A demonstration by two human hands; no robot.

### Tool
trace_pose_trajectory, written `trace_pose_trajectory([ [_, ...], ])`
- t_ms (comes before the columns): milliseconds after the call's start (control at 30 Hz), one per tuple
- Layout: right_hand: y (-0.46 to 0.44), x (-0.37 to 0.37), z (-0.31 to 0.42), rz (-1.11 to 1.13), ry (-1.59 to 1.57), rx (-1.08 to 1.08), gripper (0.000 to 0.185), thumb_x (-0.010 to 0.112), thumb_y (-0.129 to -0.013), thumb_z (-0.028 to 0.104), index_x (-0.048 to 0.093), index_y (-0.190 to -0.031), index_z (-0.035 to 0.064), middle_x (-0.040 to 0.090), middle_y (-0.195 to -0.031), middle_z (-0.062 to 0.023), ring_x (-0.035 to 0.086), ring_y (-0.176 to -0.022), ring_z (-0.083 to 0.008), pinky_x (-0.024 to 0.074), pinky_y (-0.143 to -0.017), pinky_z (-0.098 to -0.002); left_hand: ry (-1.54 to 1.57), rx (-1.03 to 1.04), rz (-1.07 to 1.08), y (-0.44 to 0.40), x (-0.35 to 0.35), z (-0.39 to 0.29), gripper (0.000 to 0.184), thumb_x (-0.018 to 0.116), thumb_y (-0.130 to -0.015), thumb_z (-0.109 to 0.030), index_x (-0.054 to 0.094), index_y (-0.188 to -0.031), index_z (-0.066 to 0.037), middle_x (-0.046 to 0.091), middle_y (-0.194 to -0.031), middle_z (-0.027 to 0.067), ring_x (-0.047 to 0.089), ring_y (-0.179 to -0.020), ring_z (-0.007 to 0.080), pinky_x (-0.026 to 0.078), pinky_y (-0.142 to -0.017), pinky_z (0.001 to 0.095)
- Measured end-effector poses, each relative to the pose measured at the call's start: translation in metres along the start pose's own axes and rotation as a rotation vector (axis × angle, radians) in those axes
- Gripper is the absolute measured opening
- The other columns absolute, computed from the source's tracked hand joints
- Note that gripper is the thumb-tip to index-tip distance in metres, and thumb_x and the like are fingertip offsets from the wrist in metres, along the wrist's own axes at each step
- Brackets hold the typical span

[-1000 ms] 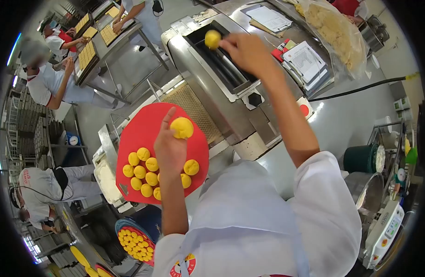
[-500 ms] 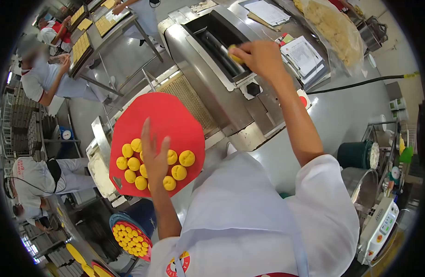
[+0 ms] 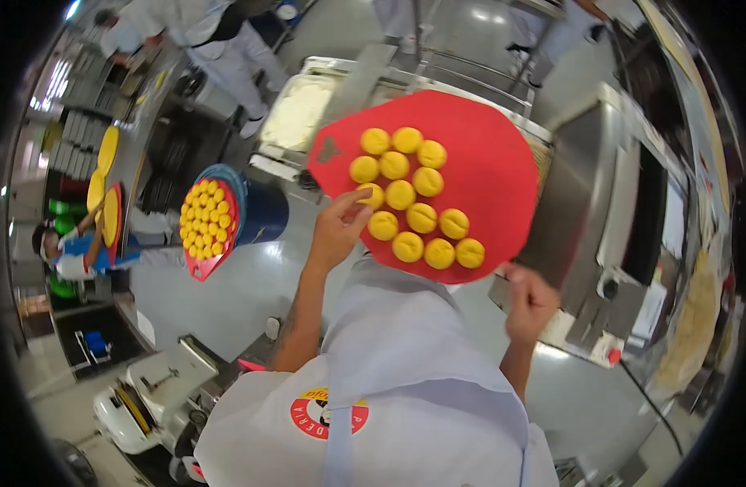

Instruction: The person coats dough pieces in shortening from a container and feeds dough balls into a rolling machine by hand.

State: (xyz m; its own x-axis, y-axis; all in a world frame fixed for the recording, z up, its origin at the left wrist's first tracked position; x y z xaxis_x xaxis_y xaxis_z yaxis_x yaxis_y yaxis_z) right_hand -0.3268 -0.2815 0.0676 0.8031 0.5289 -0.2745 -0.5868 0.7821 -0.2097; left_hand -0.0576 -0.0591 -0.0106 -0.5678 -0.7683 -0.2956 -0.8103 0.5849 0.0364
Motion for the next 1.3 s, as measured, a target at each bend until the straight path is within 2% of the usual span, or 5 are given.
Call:
trace_pose_trajectory([
  [233, 0.003, 0.122, 0.025, 0.192, -0.019, -0.091, 0.025, 0.068, -0.091, 0.017, 0.072, -0.073, -0.0009, 0.059, -0.057, -0.0018, 0.045, -0.051, -0.0056, 0.0318, -0.048, -0.0245, 0.216, -0.150, -0.414, -0.041, -0.198, 0.117, 0.023, 0.064, -0.096, -0.011, 0.068, -0.116, 0.000, 0.070, -0.092, 0.0055, 0.059, -0.067, 0.0078, 0.050, -0.060, 0.0212],
  [500, 0.024, 0.343, 0.016, 0.390, -0.069, 0.522, 0.016, 0.065, -0.092, 0.013, 0.070, -0.093, -0.0030, 0.055, -0.068, 0.0035, 0.042, -0.058, -0.0040, 0.0304, -0.052, -0.0221, 0.237, -0.142, -0.632, -0.207, -0.402, 0.311, 0.026, 0.063, -0.096, -0.022, 0.070, -0.103, 0.002, 0.067, -0.077, 0.0070, 0.062, -0.068, 0.0116, 0.051, -0.060, 0.0283],
  [767, 0.003, 0.636, 0.047, 0.866, -0.415, 0.557, 0.057, 0.064, -0.095, 0.011, 0.043, -0.147, 0.0016, 0.059, -0.126, -0.0130, 0.057, -0.117, -0.0184, 0.0495, -0.095, -0.0307, -0.171, -0.551, -0.069, -0.328, -0.413, 0.466, 0.049, 0.063, -0.091, -0.045, 0.071, -0.104, 0.002, 0.072, -0.099, 0.0203, 0.069, -0.093, 0.0335, 0.051, -0.084, 0.0409],
  [1000, -0.063, 0.911, -0.123, 0.184, -0.088, 0.675, 0.063, 0.056, -0.099, 0.028, 0.034, -0.150, -0.0020, 0.047, -0.143, -0.0241, 0.043, -0.136, -0.0333, 0.0331, -0.113, -0.0402, -0.530, -0.537, -0.086, -0.386, -0.355, 0.540, 0.090, 0.074, -0.074, -0.063, 0.053, -0.134, 0.002, 0.064, -0.118, 0.0277, 0.059, -0.115, 0.0409, 0.045, -0.099, 0.0497],
  [1300, -0.107, 0.920, -0.304, -0.251, 0.340, 1.090, 0.070, 0.068, -0.088, 0.043, 0.052, -0.137, -0.0044, 0.060, -0.129, -0.0258, 0.059, -0.118, -0.0355, 0.0439, -0.101, -0.0400, -0.280, -0.712, 0.048, -0.412, -0.350, 0.554, 0.080, 0.085, -0.065, -0.050, 0.055, -0.118, 0.001, 0.060, -0.120, 0.0249, 0.057, -0.115, 0.0404, 0.046, -0.096, 0.0486],
])
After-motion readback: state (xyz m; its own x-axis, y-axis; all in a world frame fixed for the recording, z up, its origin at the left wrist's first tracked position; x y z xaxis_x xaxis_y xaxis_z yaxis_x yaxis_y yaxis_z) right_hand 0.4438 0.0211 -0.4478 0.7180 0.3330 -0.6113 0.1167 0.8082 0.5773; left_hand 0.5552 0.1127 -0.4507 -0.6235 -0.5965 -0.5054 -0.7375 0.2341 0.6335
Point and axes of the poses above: each hand's wrist, its own y-axis away from the middle knuckle, its own x-axis out of the palm, z = x × y, the point moved 6 cm from there along -y, towards the middle knuckle
